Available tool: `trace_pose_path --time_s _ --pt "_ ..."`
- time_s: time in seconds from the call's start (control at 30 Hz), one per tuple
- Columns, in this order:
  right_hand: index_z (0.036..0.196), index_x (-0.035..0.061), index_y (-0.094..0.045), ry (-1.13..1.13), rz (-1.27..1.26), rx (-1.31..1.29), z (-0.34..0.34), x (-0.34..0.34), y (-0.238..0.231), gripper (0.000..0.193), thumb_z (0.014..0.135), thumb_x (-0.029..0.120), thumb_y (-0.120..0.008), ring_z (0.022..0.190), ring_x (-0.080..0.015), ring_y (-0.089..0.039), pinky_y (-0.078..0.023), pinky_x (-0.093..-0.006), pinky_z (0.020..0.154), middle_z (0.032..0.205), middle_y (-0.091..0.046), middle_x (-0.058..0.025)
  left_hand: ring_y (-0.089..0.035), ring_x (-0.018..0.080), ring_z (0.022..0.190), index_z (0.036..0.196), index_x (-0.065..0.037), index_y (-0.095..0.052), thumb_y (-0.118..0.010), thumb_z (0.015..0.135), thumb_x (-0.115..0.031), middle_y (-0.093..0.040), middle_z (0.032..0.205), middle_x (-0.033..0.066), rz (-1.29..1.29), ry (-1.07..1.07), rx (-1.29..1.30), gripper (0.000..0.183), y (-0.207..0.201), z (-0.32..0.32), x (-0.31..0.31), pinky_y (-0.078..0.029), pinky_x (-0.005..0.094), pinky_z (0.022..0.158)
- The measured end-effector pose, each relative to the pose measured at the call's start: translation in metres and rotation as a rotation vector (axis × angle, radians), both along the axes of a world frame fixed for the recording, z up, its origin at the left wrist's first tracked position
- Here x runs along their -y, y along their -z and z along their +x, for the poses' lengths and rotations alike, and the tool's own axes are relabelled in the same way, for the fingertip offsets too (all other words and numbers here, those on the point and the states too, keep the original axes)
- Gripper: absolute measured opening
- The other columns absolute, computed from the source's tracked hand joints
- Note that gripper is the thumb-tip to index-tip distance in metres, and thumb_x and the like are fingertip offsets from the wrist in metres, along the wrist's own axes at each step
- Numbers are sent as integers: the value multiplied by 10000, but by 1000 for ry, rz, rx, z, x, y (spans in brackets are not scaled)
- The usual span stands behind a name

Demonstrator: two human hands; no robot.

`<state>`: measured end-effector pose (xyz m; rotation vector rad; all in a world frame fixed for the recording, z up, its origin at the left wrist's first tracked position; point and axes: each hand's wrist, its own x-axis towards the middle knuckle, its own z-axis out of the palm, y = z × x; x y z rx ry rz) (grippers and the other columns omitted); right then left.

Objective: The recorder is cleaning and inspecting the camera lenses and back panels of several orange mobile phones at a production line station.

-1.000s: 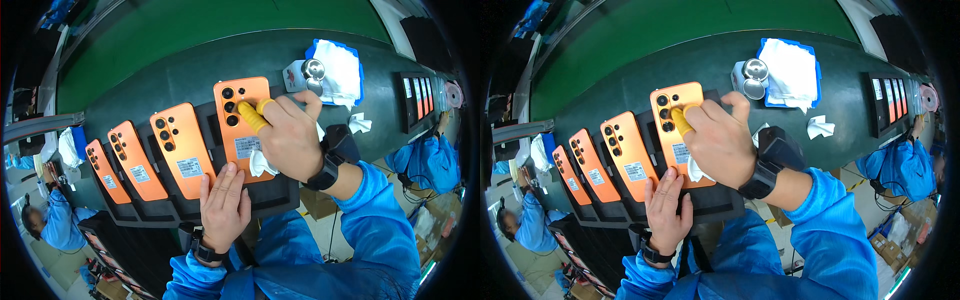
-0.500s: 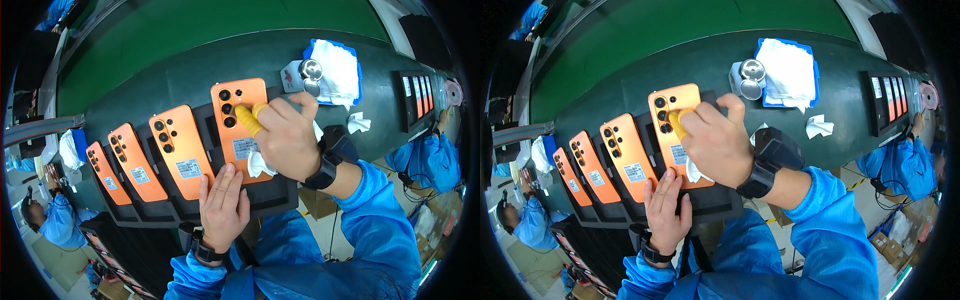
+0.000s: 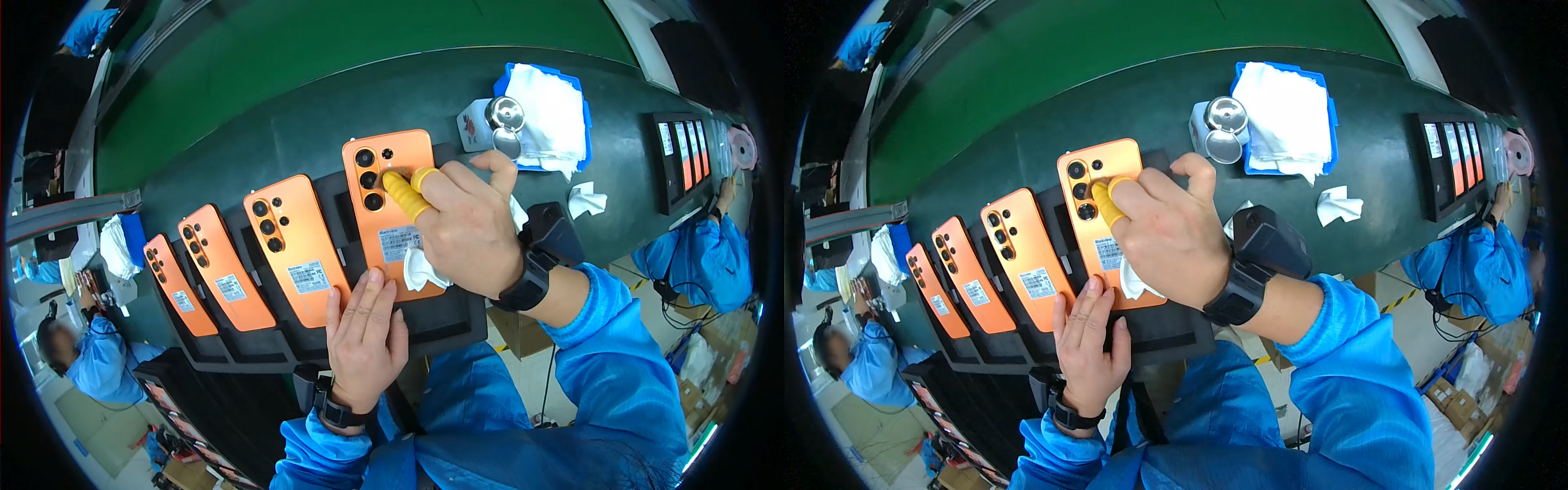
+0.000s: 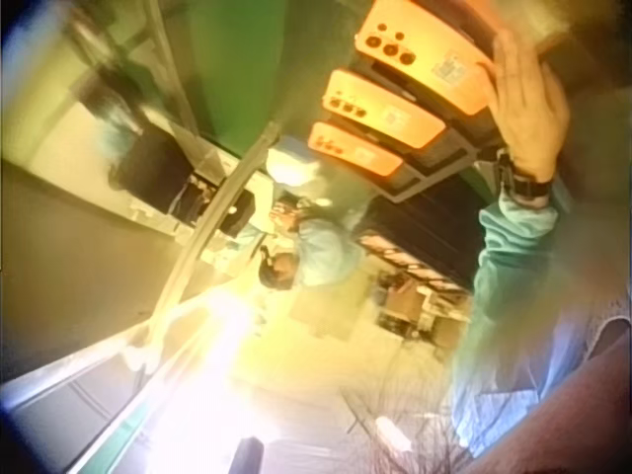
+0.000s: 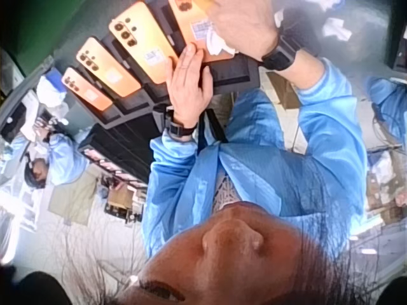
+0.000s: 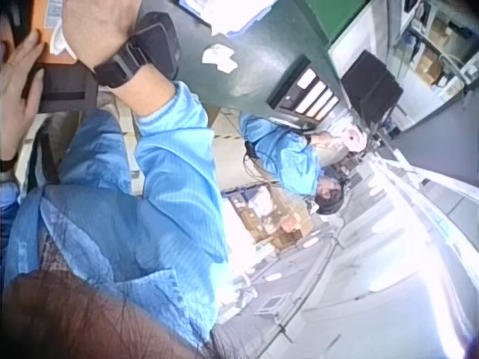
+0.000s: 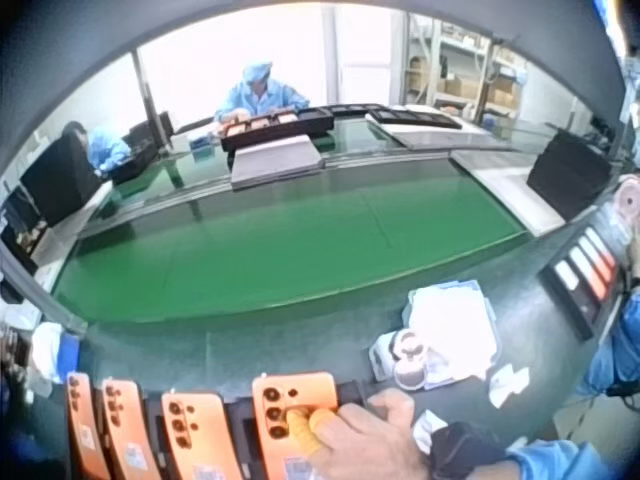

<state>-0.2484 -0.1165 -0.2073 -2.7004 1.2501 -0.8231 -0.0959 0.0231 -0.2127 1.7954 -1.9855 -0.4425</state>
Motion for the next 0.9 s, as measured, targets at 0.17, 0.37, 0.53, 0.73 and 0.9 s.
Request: trace_pose_path --time_s 0.17,0.37,0.53,0.73,0.9 --pt "1010 59 -759 13 -22 -13 -3 -4 1 321 706 60 -658 757 -138 -540 -290 -443 868 787 -526 27 -565 291 1255 1250 -30 -610 -644 816 -43 -589 1346 163 5 -4 4 435 1 0 -1 -263 497 1146" --pt "981 56 -753 2 -22 -97 5 -2 -8 313 684 84 -659 777 -145 -544 -299 -445 863 776 -501 18 -558 290 1263 1244 -26 -616 -646 812 -36 -590 1342 166 11 -3 -9 434 0 1 -1 -269 500 1142" --pt "993 46 -747 6 -4 -83 5 -6 -8 346 664 78 -645 765 -157 -538 -303 -445 852 775 -495 18 -563 291 1257 1239 -25 -619 -648 808 -37 -599 1329 167 7 1 -19 432 0 0 0 -270 500 1140" --pt "736 53 -720 35 15 -82 11 -7 -10 129 636 96 -651 777 -172 -543 -304 -457 854 773 -497 -11 -562 286 1259 1235 -20 -622 -645 809 -48 -600 1329 165 10 -1 -3 427 -1 1 0 -272 498 1138" --pt "665 56 -689 48 -35 -10 17 -2 -5 71 622 97 -649 779 -181 -547 -308 -463 850 775 -501 -21 -561 291 1259 1232 -21 -620 -643 812 -48 -599 1329 169 10 9 -9 422 -1 0 0 -267 499 1138"
